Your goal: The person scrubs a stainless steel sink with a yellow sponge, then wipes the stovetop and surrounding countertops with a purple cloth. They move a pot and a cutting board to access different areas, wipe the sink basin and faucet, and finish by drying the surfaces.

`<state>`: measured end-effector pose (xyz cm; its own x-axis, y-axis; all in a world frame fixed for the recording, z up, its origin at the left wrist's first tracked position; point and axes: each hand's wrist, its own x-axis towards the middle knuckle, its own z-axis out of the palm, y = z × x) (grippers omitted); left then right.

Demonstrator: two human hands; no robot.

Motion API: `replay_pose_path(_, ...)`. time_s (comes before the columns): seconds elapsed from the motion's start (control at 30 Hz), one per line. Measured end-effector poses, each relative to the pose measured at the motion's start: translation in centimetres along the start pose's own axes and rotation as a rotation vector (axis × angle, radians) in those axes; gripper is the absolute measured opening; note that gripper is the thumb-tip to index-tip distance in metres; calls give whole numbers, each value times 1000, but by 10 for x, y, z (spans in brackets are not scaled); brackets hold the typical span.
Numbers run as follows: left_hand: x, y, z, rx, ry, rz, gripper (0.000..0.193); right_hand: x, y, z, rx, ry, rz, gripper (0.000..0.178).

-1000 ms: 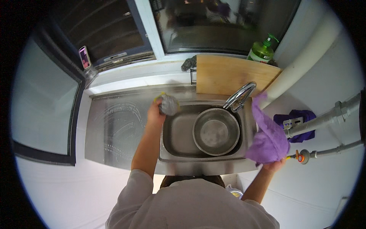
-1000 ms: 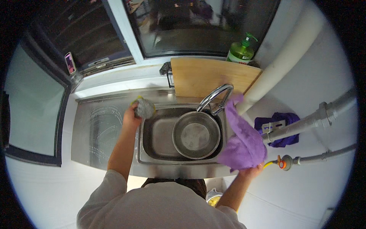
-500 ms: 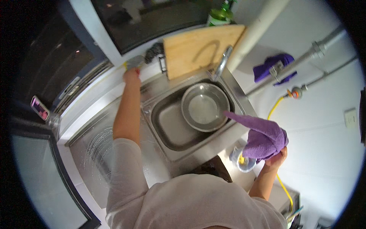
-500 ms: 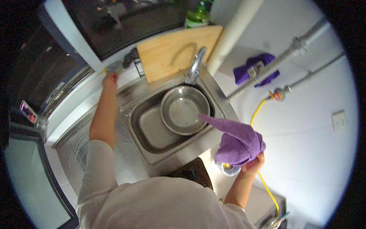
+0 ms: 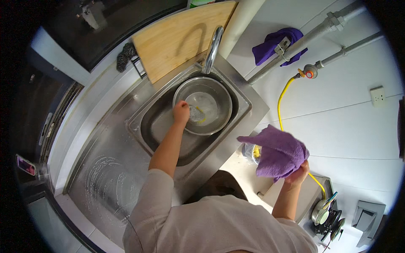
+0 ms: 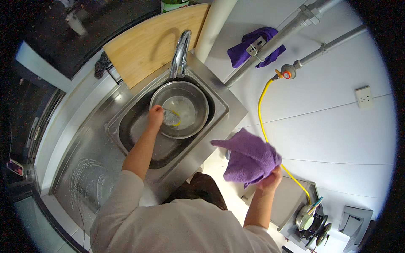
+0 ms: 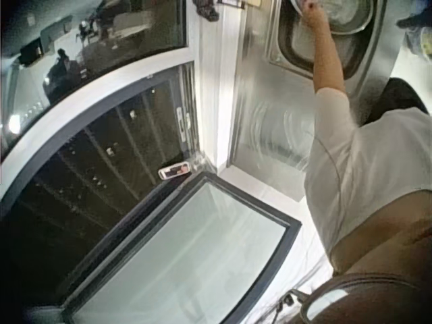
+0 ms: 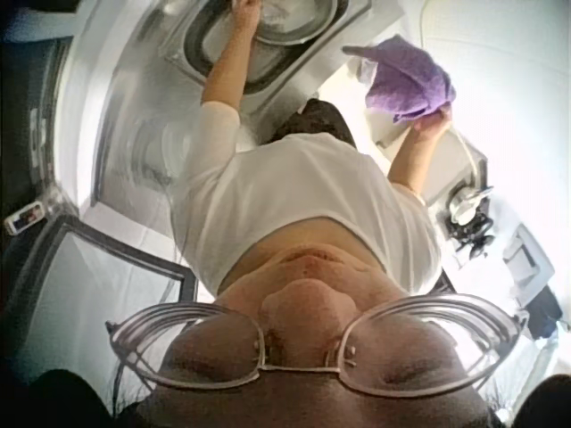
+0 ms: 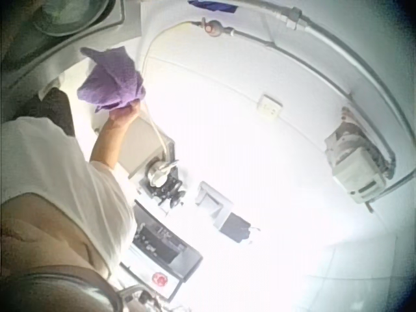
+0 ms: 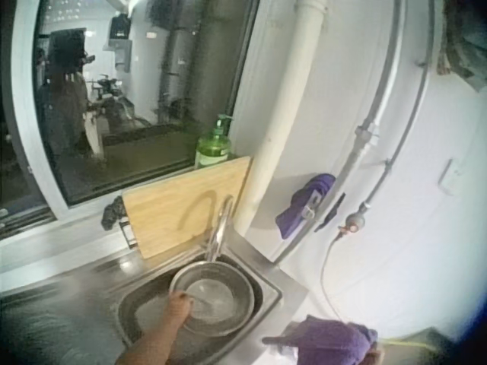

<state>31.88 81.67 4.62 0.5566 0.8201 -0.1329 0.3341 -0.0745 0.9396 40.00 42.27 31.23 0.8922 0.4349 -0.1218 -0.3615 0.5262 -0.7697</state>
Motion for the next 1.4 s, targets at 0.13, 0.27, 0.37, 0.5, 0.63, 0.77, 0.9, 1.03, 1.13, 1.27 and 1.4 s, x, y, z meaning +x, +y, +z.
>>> replay_pose_path(0.13,-24,22,57,777,-166,155,43,-23,-3,-23,-58,126,1,54)
replay_pose_path(0.27,-20,-12,85,858,-424,88,43,-33,-11,-32,-74,115,36,58)
replay_pose_path(0.37,-4,-40,99,841,-405,157,24,-28,-15,-27,-100,120,18,57)
replay_pose_path(0.5,-8,4,100,756,-506,23,24,-33,-18,-38,-137,225,-14,54)
replay_pose_path(0.63,-3,4,98,856,-284,81,21,-25,-16,-43,-108,155,2,53)
replay_pose_path(0.77,-7,1,91,754,-9,301,18,-18,-15,-48,-81,175,56,51)
replay_pose_path(0.9,-16,9,85,956,-452,190,32,-14,-13,-52,-93,178,74,49)
replay_pose_path(1.03,-18,-18,99,808,-416,49,36,-11,-13,-49,-80,182,90,49)
replay_pose_path(1.13,-10,-51,102,592,-137,45,33,-10,-14,-48,-65,183,79,50)
replay_pose_path(1.27,1,-26,86,357,-149,-34,28,-9,-13,-41,-82,162,66,50)
replay_pose_path(1.4,7,-20,77,25,-59,-52,19,-6,-11,-33,-30,124,80,50)
